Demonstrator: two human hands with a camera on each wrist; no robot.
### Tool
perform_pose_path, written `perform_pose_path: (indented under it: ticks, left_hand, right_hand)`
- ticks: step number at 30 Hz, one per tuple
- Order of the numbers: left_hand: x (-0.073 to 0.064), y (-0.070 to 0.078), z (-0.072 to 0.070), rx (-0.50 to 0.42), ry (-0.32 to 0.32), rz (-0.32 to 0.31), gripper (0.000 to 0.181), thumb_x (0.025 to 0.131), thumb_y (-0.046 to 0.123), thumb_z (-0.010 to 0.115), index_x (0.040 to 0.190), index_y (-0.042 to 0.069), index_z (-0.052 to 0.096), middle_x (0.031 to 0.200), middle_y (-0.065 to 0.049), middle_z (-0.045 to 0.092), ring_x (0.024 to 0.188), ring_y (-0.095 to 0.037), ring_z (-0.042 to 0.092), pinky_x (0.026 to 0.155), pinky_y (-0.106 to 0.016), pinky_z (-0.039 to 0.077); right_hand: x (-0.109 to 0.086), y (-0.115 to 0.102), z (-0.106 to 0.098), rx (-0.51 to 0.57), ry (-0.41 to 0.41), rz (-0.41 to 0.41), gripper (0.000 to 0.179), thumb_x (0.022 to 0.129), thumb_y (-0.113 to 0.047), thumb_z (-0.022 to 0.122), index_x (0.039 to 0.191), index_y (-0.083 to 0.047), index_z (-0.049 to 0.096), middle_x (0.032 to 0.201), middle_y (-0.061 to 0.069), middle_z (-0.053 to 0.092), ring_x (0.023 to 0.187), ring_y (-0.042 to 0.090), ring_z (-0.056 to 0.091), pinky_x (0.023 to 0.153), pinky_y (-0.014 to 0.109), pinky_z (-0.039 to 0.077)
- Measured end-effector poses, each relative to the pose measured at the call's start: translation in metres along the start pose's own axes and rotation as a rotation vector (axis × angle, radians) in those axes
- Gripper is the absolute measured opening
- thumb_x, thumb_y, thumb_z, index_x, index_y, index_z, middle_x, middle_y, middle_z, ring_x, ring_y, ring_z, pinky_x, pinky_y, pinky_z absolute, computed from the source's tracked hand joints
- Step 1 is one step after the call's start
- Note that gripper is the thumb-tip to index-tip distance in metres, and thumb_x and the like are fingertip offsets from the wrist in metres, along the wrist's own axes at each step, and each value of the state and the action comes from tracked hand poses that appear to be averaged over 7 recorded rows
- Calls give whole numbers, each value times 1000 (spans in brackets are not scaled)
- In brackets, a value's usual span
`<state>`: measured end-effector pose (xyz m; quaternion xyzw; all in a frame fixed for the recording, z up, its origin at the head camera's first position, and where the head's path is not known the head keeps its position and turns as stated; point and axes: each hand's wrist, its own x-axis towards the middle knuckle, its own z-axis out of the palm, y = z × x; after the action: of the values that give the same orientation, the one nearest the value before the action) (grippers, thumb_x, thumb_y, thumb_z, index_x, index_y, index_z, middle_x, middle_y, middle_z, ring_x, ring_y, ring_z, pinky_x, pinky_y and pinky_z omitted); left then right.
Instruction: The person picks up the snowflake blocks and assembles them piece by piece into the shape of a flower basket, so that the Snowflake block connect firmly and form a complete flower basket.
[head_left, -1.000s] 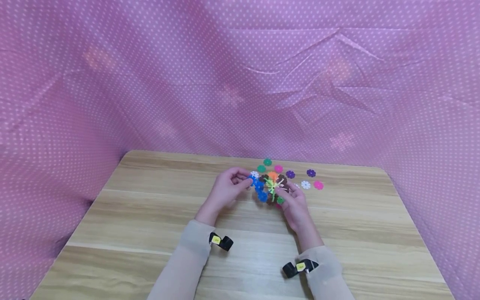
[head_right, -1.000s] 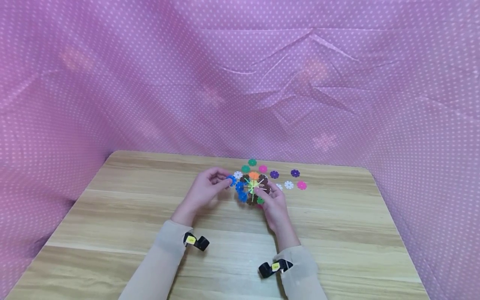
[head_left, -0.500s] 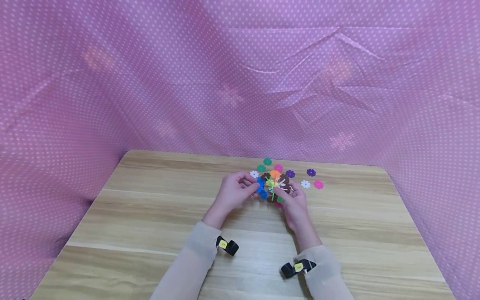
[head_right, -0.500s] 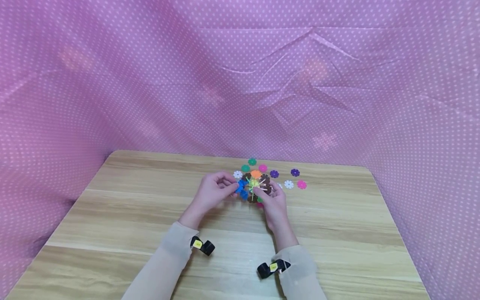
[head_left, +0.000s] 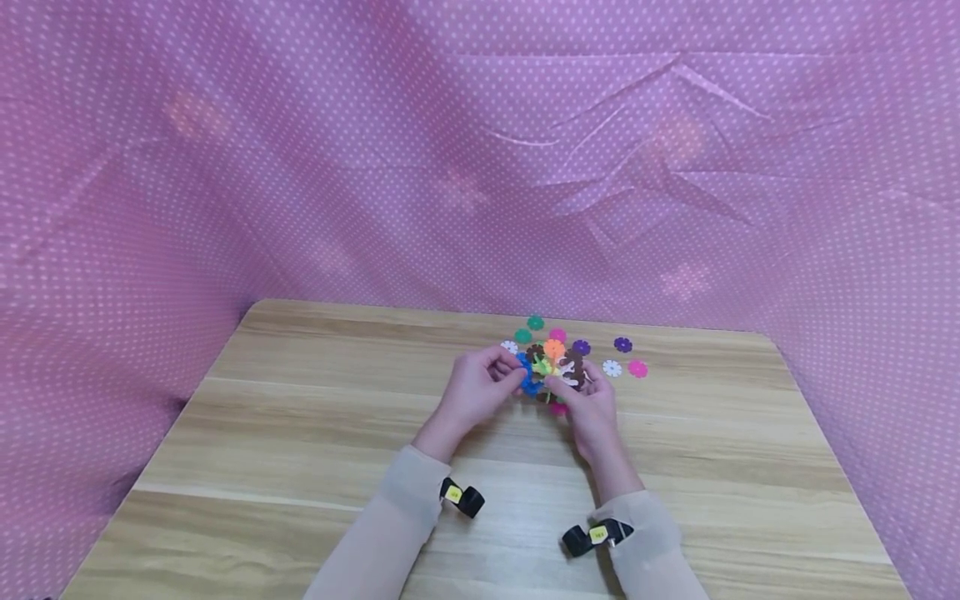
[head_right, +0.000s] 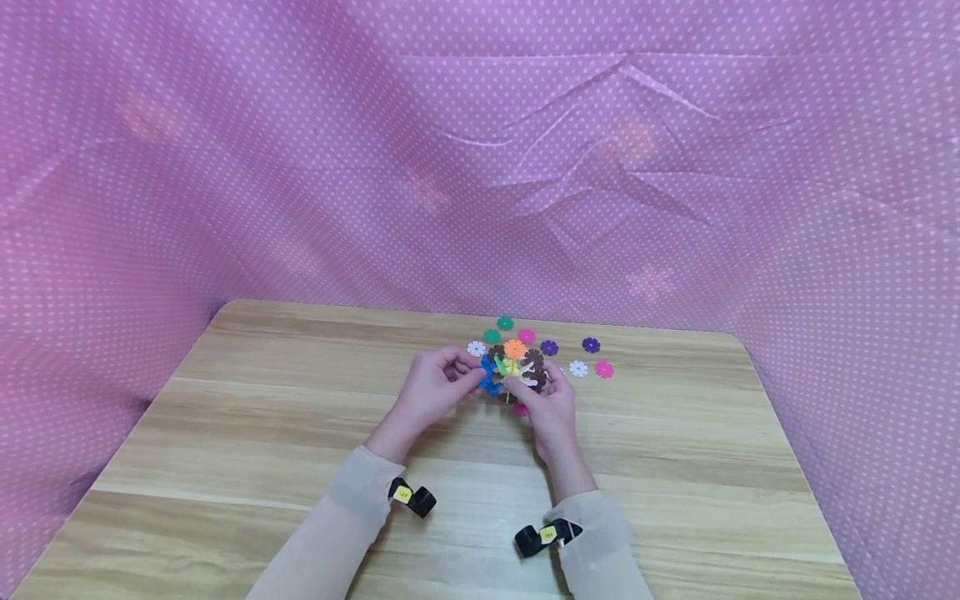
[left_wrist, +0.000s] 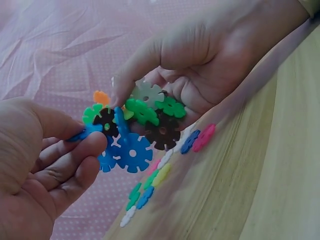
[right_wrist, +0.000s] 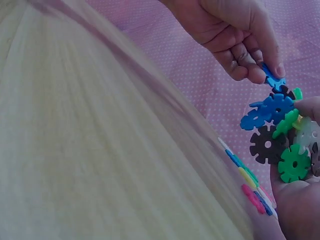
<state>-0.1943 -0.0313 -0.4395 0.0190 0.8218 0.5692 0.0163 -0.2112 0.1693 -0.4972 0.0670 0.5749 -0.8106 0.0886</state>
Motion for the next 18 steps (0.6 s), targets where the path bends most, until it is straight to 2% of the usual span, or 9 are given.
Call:
perform_pose_path:
  ticks: [10,15,18]
  left_hand:
    - [1,4,5,158,-7,81,5,101,8,78,100,6,75,88,1,76,77,-8,70,72,-22,62]
    - [3,3,6,88,19,45,6,102,12,78,102,7,75,89,2,76,77,-11,72,72,-25,63]
    - [4,1,7,30,60,8,11,104,21,78,107,10,76,90,4,76,81,-17,74,73,-27,64]
  right_hand:
    - [1,-3,-3,-30,-8,-14,55,88,12,80,140,3,62,125,7,77,111,18,76,99,34,62]
    - [3,-5,-5,-53,-22,0,55,91,8,81,142,2,62,125,8,78,109,18,77,98,33,63]
    - [5,-9,-8,-27,-35,56,53,96,3,78,145,2,59,125,7,77,106,15,76,93,27,63]
